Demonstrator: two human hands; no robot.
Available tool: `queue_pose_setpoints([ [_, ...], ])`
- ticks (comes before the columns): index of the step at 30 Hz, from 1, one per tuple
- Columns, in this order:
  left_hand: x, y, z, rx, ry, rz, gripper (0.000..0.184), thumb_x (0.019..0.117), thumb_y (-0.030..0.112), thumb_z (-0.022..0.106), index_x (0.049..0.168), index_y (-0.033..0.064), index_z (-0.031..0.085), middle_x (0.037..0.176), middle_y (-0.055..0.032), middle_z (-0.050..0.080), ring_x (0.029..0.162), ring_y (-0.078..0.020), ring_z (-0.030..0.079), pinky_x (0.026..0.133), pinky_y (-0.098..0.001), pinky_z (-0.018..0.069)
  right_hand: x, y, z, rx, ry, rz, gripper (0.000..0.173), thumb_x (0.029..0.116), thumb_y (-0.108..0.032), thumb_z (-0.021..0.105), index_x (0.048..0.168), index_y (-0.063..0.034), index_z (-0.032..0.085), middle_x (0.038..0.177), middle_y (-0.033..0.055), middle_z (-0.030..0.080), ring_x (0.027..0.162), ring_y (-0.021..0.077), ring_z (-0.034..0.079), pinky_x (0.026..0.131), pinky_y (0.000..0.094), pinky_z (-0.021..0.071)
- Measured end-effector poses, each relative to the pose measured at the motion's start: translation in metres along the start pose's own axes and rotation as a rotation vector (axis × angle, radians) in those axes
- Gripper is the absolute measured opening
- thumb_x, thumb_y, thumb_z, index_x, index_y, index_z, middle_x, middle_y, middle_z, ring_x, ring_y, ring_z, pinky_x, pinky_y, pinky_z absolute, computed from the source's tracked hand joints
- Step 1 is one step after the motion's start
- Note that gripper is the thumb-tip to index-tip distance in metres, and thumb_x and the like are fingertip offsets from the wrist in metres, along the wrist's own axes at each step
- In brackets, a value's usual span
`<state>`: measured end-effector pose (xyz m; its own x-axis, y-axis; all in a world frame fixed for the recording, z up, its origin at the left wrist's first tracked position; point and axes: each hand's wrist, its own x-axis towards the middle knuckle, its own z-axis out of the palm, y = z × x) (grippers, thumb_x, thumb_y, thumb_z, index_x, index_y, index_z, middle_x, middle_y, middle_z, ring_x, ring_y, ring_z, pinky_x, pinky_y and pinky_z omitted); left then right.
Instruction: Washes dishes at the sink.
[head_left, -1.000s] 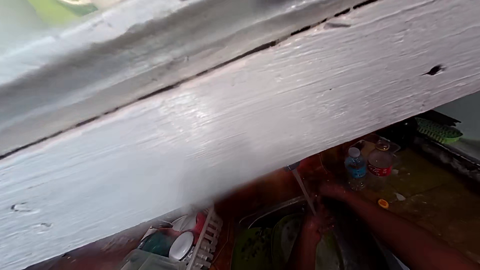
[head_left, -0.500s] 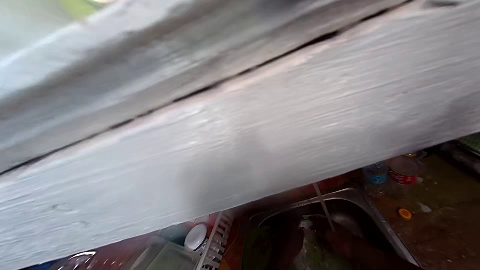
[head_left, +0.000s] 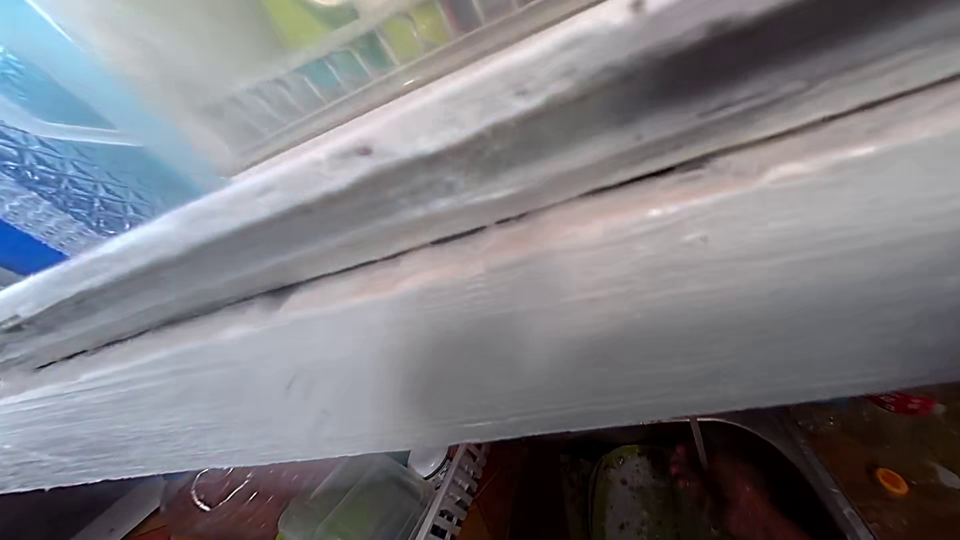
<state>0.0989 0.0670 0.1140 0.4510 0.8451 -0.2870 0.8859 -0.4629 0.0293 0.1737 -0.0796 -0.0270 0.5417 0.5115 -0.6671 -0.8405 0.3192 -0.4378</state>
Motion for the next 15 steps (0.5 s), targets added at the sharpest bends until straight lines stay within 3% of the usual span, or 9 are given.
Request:
queue_pose_setpoints([
  [1, -0.003, 0.008, -0.014, -0.081, -0.11, -0.023, 0.058, 0.1119, 0.035, 0.038, 0.163, 0.0136, 0.023, 0.168, -0.0273, 0.012, 0.155, -0.048, 0.008, 0.123, -0.0623, 0.0105, 0.001, -0.001, 0.004, 0.038, 0.02, -0.029, 0.025, 0.1091, -0.016, 0.039, 0.094, -0.0049, 0.055, 0.071, 0.0059, 0.063, 0.058, 0.0146, 0.063, 0.052, 0.0274, 0.0543],
  [3, 0.018, 0.011, 0.008, -0.132, -0.101, -0.015, 0.065, 0.1115, 0.041, 0.035, 0.161, 0.0006, 0.021, 0.169, -0.0238, 0.013, 0.156, -0.0407, 0.011, 0.125, -0.0551, 0.0102, 0.001, -0.006, 0.017, 0.126, 0.038, -0.072, 0.023, 0.1095, -0.019, 0.039, 0.1, -0.0057, 0.053, 0.075, 0.007, 0.062, 0.061, 0.017, 0.064, 0.055, 0.0311, 0.0568],
  [4, 0.043, 0.005, 0.049, -0.136, 0.08, 0.015, 0.071, 0.1102, 0.048, 0.03, 0.16, -0.0024, 0.023, 0.167, -0.0257, 0.016, 0.156, -0.042, 0.013, 0.125, -0.057, 0.0084, 0.002, -0.009, 0.027, 0.16, 0.036, -0.081, 0.026, 0.1102, -0.025, 0.038, 0.104, -0.006, 0.054, 0.078, 0.0079, 0.062, 0.065, 0.0187, 0.065, 0.057, 0.0336, 0.0578],
  [5, 0.088, -0.003, 0.117, -0.228, 0.562, 0.093, 0.075, 0.1042, 0.052, 0.038, 0.146, -0.0091, 0.048, 0.155, -0.0325, 0.04, 0.148, -0.0492, 0.031, 0.123, -0.063, 0.0118, 0.0, -0.012, 0.039, 0.193, -0.001, -0.07, 0.032, 0.1106, -0.031, 0.035, 0.109, -0.0062, 0.054, 0.083, 0.0088, 0.063, 0.07, 0.0203, 0.066, 0.062, 0.0364, 0.058],
  [7, 0.111, -0.01, 0.116, -0.09, 0.21, 0.141, 0.075, 0.1071, 0.054, 0.03, 0.159, -0.0001, 0.031, 0.167, -0.0268, 0.018, 0.155, -0.0462, 0.01, 0.124, -0.0626, 0.0045, -0.005, -0.021, 0.062, 0.213, -0.245, -0.047, 0.054, 0.1103, -0.044, 0.018, 0.127, -0.0044, 0.051, 0.105, 0.0125, 0.065, 0.09, 0.0237, 0.067, 0.079, 0.0412, 0.0564],
  [8, 0.115, -0.012, 0.114, -0.056, 0.129, 0.203, 0.071, 0.1074, 0.05, 0.032, 0.16, 0.0023, 0.029, 0.167, -0.0252, 0.018, 0.156, -0.0454, 0.01, 0.125, -0.0616, 0.0056, -0.003, -0.026, 0.069, 0.186, -0.407, -0.038, 0.069, 0.1083, -0.051, 0.008, 0.135, -0.0034, 0.049, 0.116, 0.0129, 0.066, 0.101, 0.0238, 0.067, 0.088, 0.0419, 0.0554],
  [10, 0.117, -0.021, 0.124, -0.053, 0.129, 0.385, 0.063, 0.1088, 0.044, 0.035, 0.161, 0.0088, 0.033, 0.166, -0.0186, 0.028, 0.155, -0.041, 0.018, 0.126, -0.0593, 0.0084, 0.003, -0.035, 0.077, 0.132, -0.609, -0.035, 0.082, 0.1047, -0.057, -0.002, 0.139, -0.0024, 0.047, 0.126, 0.0131, 0.064, 0.11, 0.024, 0.066, 0.093, 0.0416, 0.0551],
  [12, 0.116, -0.033, 0.139, -0.019, 0.134, 0.548, 0.059, 0.1096, 0.041, 0.035, 0.16, 0.0114, 0.035, 0.166, -0.0127, 0.031, 0.155, -0.0367, 0.023, 0.126, -0.0593, 0.0104, 0.011, -0.037, 0.073, 0.093, -0.667, -0.036, 0.081, 0.1049, -0.056, -0.003, 0.139, -0.0013, 0.047, 0.128, 0.015, 0.065, 0.112, 0.0255, 0.067, 0.093, 0.042, 0.0561],
  [15, 0.102, -0.038, 0.155, 0.046, 0.085, 0.713, 0.062, 0.1071, 0.034, 0.042, 0.164, 0.0144, 0.026, 0.17, -0.0083, 0.024, 0.157, -0.0347, 0.017, 0.125, -0.0613, 0.0074, 0.015, -0.034, 0.047, -0.021, -0.497, -0.008, 0.066, 0.1097, -0.046, 0.009, 0.132, -0.0007, 0.052, 0.115, 0.015, 0.067, 0.1, 0.0274, 0.069, 0.087, 0.0454, 0.057],
])
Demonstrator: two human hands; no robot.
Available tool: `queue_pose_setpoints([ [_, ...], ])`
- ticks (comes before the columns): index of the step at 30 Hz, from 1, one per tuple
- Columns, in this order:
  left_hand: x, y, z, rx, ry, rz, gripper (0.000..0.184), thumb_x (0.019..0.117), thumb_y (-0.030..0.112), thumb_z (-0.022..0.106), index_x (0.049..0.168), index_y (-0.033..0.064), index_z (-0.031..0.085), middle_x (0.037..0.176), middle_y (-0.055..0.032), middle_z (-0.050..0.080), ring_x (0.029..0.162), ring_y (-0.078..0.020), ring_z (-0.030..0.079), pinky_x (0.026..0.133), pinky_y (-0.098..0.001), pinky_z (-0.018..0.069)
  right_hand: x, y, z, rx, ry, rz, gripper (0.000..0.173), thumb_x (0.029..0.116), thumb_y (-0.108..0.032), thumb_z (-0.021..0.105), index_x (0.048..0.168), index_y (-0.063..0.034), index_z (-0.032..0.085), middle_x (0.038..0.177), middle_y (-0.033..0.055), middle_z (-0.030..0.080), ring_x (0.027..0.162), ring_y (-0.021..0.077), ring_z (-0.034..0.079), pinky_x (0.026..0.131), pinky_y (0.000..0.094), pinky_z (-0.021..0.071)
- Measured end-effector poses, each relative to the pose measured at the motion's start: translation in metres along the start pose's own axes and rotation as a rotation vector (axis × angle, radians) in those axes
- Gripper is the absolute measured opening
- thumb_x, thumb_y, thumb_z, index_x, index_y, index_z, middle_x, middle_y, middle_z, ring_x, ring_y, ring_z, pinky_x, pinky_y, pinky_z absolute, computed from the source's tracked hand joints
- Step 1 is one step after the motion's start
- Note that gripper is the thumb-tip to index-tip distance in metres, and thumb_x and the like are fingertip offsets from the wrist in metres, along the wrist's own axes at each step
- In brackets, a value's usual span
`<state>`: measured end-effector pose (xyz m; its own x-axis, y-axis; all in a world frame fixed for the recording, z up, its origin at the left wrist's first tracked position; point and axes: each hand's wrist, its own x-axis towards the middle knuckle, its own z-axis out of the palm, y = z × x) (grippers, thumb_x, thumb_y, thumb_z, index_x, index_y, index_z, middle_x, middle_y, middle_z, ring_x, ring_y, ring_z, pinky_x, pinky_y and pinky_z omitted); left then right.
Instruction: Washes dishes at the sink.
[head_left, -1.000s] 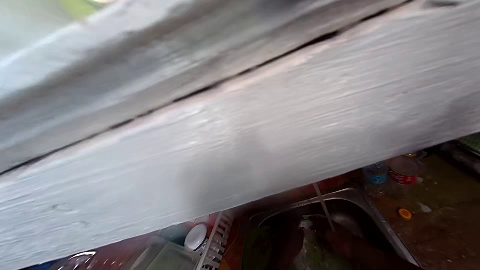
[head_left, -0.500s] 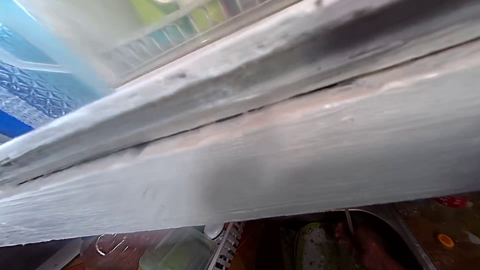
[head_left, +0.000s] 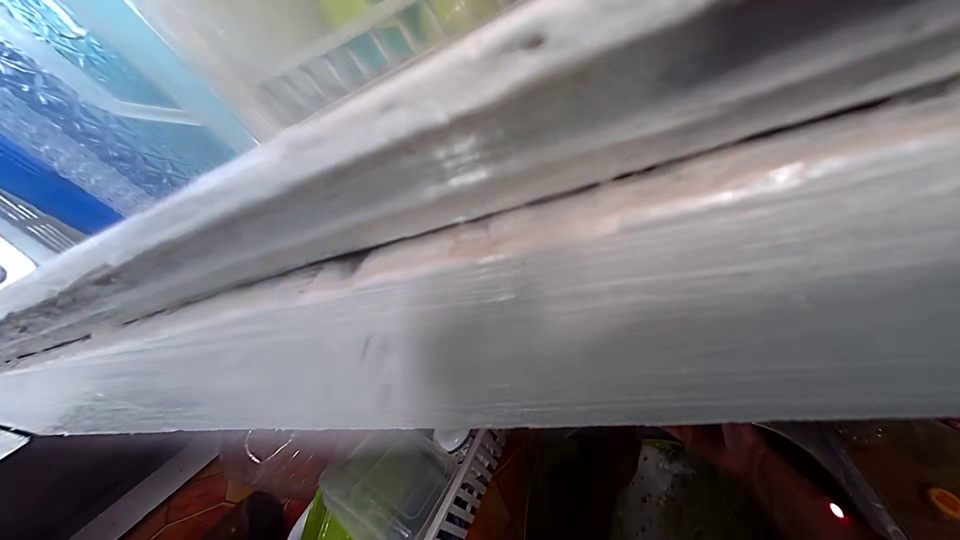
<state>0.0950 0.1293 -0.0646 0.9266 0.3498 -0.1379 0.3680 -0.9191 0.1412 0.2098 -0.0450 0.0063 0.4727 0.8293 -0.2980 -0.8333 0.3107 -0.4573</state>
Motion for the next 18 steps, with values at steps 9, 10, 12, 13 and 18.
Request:
queue_pose_setpoints([
  [9, -0.028, 0.004, -0.025, -0.315, 0.128, 0.145, 0.037, 0.1034, 0.012, 0.05, 0.137, 0.009, 0.066, 0.152, -0.0143, 0.052, 0.149, -0.0331, 0.038, 0.126, -0.047, 0.0231, -0.041, 0.03, -0.076, -0.155, 0.408, 0.228, 0.033, 0.1106, -0.026, 0.034, 0.093, -0.009, 0.055, 0.07, 0.0044, 0.063, 0.055, 0.0135, 0.061, 0.049, 0.0263, 0.0516],
  [10, -0.028, -0.004, -0.035, -0.291, 0.196, 0.031, 0.039, 0.1032, 0.012, 0.049, 0.14, 0.0062, 0.063, 0.151, -0.016, 0.053, 0.147, -0.0337, 0.041, 0.125, -0.0482, 0.0262, -0.046, 0.03, -0.075, -0.149, 0.426, 0.229, 0.03, 0.1103, -0.024, 0.034, 0.093, -0.0094, 0.055, 0.07, 0.0038, 0.063, 0.054, 0.0121, 0.06, 0.048, 0.0248, 0.0505],
  [12, -0.027, -0.022, -0.057, -0.18, 0.185, -0.274, 0.048, 0.1073, 0.022, 0.044, 0.152, 0.0036, 0.047, 0.157, -0.0192, 0.044, 0.148, -0.0353, 0.039, 0.123, -0.05, 0.0292, -0.05, 0.027, -0.074, -0.155, 0.456, 0.243, 0.028, 0.1098, -0.025, 0.035, 0.096, -0.0106, 0.054, 0.072, 0.0028, 0.063, 0.054, 0.0097, 0.058, 0.046, 0.0221, 0.0482],
  [13, -0.03, -0.021, -0.077, -0.138, 0.126, -0.42, 0.052, 0.1089, 0.026, 0.041, 0.154, 0.0009, 0.041, 0.159, -0.0221, 0.04, 0.149, -0.0376, 0.036, 0.123, -0.0507, 0.0273, -0.048, 0.026, -0.074, -0.148, 0.469, 0.242, 0.028, 0.1093, -0.026, 0.035, 0.096, -0.0107, 0.054, 0.072, 0.0026, 0.062, 0.053, 0.009, 0.058, 0.045, 0.0211, 0.0469],
  [18, -0.053, 0.056, -0.186, -0.176, -0.309, -0.775, 0.05, 0.1137, 0.026, 0.03, 0.149, -0.0065, 0.045, 0.157, -0.0267, 0.04, 0.149, -0.0405, 0.035, 0.122, -0.0546, 0.0236, -0.038, 0.022, -0.063, -0.017, 0.47, 0.192, 0.029, 0.1093, -0.025, 0.034, 0.092, -0.0112, 0.054, 0.072, 0.0027, 0.062, 0.053, 0.0084, 0.058, 0.044, 0.0199, 0.0468],
])
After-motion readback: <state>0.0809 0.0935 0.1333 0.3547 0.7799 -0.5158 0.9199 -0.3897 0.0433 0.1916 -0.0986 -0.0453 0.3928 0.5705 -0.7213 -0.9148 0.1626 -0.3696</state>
